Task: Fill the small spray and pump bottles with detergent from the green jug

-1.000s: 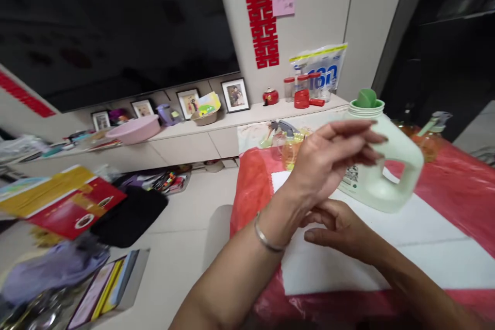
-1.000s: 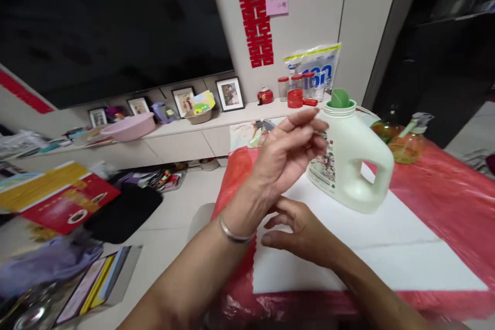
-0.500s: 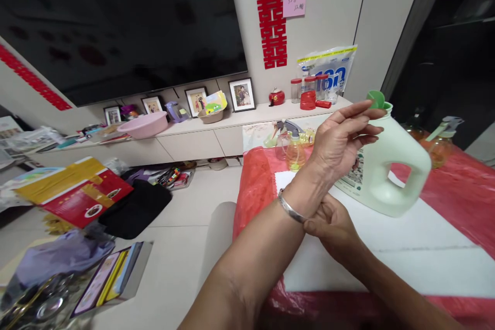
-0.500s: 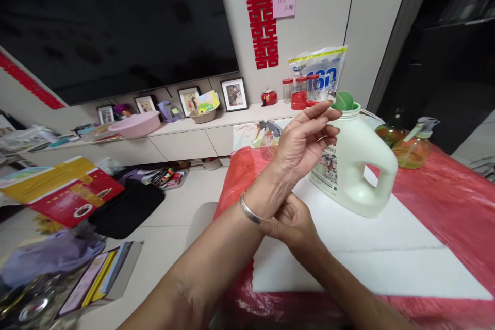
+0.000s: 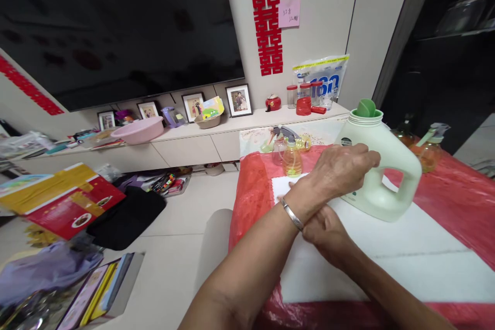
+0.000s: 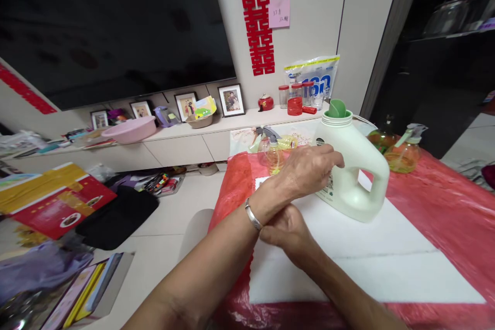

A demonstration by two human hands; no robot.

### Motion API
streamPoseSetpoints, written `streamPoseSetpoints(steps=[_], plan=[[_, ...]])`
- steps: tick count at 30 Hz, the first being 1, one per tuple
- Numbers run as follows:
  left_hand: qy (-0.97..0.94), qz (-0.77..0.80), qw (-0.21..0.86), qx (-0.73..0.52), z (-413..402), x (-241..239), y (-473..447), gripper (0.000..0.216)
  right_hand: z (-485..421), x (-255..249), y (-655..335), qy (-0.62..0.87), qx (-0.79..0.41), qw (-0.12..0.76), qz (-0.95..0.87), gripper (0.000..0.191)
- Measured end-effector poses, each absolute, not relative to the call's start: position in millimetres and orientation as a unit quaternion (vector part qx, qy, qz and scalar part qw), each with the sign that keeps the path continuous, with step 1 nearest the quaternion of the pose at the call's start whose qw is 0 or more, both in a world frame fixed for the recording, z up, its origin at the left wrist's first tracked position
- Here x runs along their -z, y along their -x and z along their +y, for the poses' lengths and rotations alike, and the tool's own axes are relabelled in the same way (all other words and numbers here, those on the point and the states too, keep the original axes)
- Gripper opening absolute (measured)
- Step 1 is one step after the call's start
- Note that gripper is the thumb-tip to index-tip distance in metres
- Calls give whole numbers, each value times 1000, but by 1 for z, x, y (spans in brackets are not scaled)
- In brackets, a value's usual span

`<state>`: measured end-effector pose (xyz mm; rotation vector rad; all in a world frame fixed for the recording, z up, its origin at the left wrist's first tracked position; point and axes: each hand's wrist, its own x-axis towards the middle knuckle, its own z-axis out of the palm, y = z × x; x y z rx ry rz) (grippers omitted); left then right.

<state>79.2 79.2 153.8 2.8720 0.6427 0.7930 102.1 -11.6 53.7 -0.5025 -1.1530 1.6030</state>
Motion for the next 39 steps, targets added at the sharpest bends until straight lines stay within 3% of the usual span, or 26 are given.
streamPoseSetpoints(steps=[3,9,15,22,28,37,39], plan=[[-945,216,28,-244,82,-153,-81,41,-13,-52,-96,183,-710,474,-488,66],[-936,230,48,-262,82,-155,-83,40,-4,-53,-105,144,-717,512,-450,63],[-936,236,36,-257,87,-152,-88,39,-14,-55,-97,162,-722,493,-457,63],[-944,233,-20,-232,81,-150,-83,31,-12,-60,-98,229,-633,647,-357,55],[-940,259,-81,-207,84,-144,-81,31,-9,-53,-97,208,-649,619,-390,60],[-897,307,90,-305,85,-128,-82,23,-10,-39,-97,222,-587,656,-420,53],[-850,335,185,-364,86,-129,-86,26,-9,-36,-99,233,-572,659,-430,53]])
